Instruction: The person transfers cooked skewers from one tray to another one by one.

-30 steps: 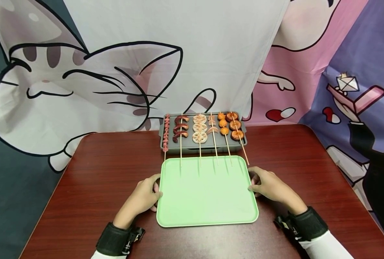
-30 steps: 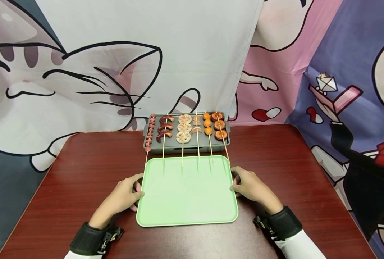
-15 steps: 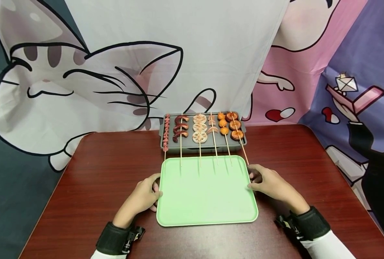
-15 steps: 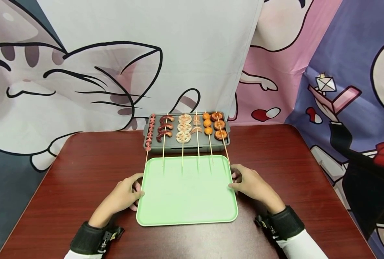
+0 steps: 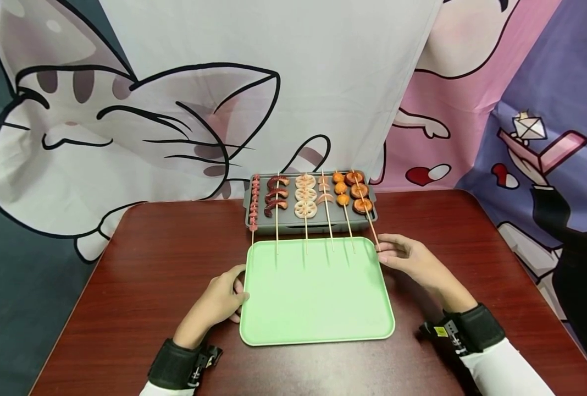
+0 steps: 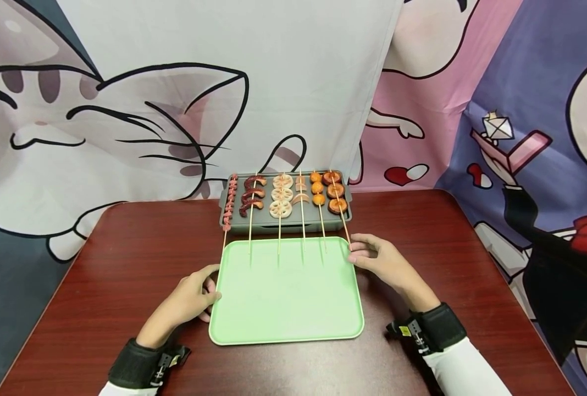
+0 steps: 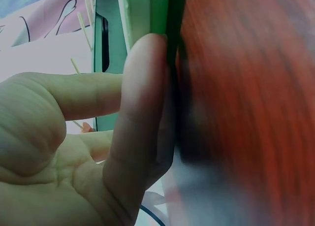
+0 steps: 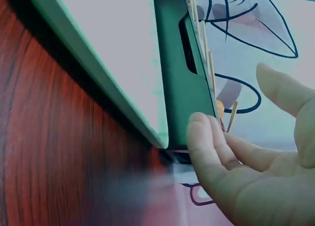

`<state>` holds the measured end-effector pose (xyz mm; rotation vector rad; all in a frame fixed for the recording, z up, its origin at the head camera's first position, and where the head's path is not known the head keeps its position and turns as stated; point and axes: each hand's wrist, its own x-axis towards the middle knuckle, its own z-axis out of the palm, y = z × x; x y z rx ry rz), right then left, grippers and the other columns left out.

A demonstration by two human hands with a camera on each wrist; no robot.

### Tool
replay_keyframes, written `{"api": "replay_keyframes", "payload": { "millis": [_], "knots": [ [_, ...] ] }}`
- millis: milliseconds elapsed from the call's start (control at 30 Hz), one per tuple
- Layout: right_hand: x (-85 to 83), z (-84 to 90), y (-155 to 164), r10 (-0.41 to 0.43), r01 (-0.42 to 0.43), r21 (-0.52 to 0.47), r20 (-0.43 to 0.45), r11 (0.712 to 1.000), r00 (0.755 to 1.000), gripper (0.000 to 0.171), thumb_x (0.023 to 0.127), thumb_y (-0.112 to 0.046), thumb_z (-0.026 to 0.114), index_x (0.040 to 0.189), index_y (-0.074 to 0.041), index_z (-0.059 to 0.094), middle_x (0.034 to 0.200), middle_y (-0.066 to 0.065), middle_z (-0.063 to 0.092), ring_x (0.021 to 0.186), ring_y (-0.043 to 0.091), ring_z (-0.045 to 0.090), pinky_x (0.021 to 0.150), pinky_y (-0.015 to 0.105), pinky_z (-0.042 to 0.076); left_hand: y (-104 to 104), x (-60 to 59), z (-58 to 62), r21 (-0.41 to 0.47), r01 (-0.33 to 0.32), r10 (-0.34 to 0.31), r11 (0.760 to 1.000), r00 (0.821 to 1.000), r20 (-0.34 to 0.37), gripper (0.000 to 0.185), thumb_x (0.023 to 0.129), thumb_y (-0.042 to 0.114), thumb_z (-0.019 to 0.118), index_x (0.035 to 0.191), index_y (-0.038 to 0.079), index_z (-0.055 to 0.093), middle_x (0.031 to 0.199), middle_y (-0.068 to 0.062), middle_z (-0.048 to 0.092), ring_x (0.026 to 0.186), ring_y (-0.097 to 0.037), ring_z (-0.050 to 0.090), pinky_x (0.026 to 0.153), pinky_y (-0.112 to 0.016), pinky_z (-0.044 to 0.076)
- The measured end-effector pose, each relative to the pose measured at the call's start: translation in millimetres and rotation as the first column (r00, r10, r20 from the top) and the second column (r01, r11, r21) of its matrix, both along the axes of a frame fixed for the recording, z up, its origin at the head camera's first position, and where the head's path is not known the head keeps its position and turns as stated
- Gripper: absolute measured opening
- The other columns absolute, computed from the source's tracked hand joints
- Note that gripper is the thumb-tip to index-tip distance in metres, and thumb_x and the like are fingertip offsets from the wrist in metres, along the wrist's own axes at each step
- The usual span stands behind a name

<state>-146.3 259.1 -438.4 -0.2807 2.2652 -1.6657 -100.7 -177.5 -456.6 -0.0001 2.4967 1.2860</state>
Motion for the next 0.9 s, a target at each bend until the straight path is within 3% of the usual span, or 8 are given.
{"api": "replay_keyframes", "payload": {
  "millis": [133, 267, 367, 600, 733, 900],
  "knots": [
    [-7.2, -1.7, -0.2, -0.008, 0.021, -0.148, 0.088, 0.989, 0.996, 0.064, 0.101, -0.010, 0.066, 0.151, 0.015, 0.035, 0.136, 0.032, 0.057, 0.114, 0.007, 0.067, 0.097, 0.021, 0.058, 0.8, 0.1, 0.8, 0.004, -0.002, 0.002, 1.000, 1.000, 0.001, 0.064, 0.093, -0.006, 0.065, 0.152, 0.001, 0.044, 0.083, -0.011, 0.054, 0.055, -0.022, 0.062, 0.045, -0.035, 0.060],
    [-14.0, -6.6, -0.1, 0.019, 0.036, -0.327, 0.163, 0.944, 0.987, 0.063, 0.103, -0.002, 0.061, 0.151, 0.021, 0.026, 0.128, 0.017, 0.066, 0.115, 0.012, 0.068, 0.103, 0.029, 0.056, 1.3, 0.8, 2.4, 0.008, 0.000, 0.000, 1.000, 1.000, 0.004, 0.063, 0.093, -0.006, 0.065, 0.152, 0.001, 0.044, 0.083, -0.012, 0.054, 0.056, -0.022, 0.062, 0.045, -0.035, 0.060],
    [-18.6, -9.5, -1.1, 0.025, 0.050, -0.396, 0.182, 0.917, 0.983, 0.063, 0.102, 0.001, 0.059, 0.150, 0.024, 0.024, 0.119, 0.007, 0.072, 0.112, 0.013, 0.071, 0.103, 0.031, 0.057, 1.5, 1.2, 3.4, 0.006, -0.003, 0.003, 1.000, 1.000, 0.006, 0.063, 0.093, -0.007, 0.064, 0.152, 0.001, 0.045, 0.084, -0.012, 0.054, 0.055, -0.021, 0.061, 0.045, -0.035, 0.060],
    [-26.7, -9.7, -3.7, 0.018, 0.085, -0.455, 0.218, 0.887, 0.976, 0.048, 0.102, 0.006, 0.058, 0.143, 0.022, 0.038, 0.108, 0.001, 0.076, 0.103, 0.010, 0.073, 0.093, 0.026, 0.061, 0.9, 1.8, 3.7, 0.011, -0.004, 0.003, 1.000, 1.000, 0.010, 0.063, 0.093, -0.007, 0.065, 0.152, 0.001, 0.044, 0.084, -0.012, 0.053, 0.056, -0.022, 0.061, 0.045, -0.035, 0.059],
    [-29.2, -7.6, -3.8, 0.011, 0.097, -0.446, 0.232, 0.890, 0.973, 0.035, 0.101, 0.006, 0.059, 0.135, 0.015, 0.053, 0.104, 0.001, 0.077, 0.096, 0.008, 0.074, 0.088, 0.024, 0.063, 0.8, 1.4, 2.9, 0.010, 0.000, 0.000, 1.000, 1.000, 0.002, 0.063, 0.093, -0.007, 0.065, 0.152, 0.001, 0.045, 0.084, -0.011, 0.054, 0.055, -0.022, 0.060, 0.044, -0.034, 0.059],
    [-30.8, -4.0, -4.6, 0.008, 0.100, -0.415, 0.251, 0.904, 0.968, 0.030, 0.100, 0.004, 0.062, 0.130, 0.010, 0.060, 0.102, 0.000, 0.077, 0.093, 0.007, 0.073, 0.086, 0.023, 0.063, 0.6, 2.0, 2.9, 0.009, 0.002, -0.002, 1.000, 1.000, -0.004, 0.063, 0.093, -0.007, 0.065, 0.152, 0.000, 0.045, 0.083, -0.012, 0.054, 0.053, -0.022, 0.060, 0.043, -0.035, 0.059]
  ]
}}
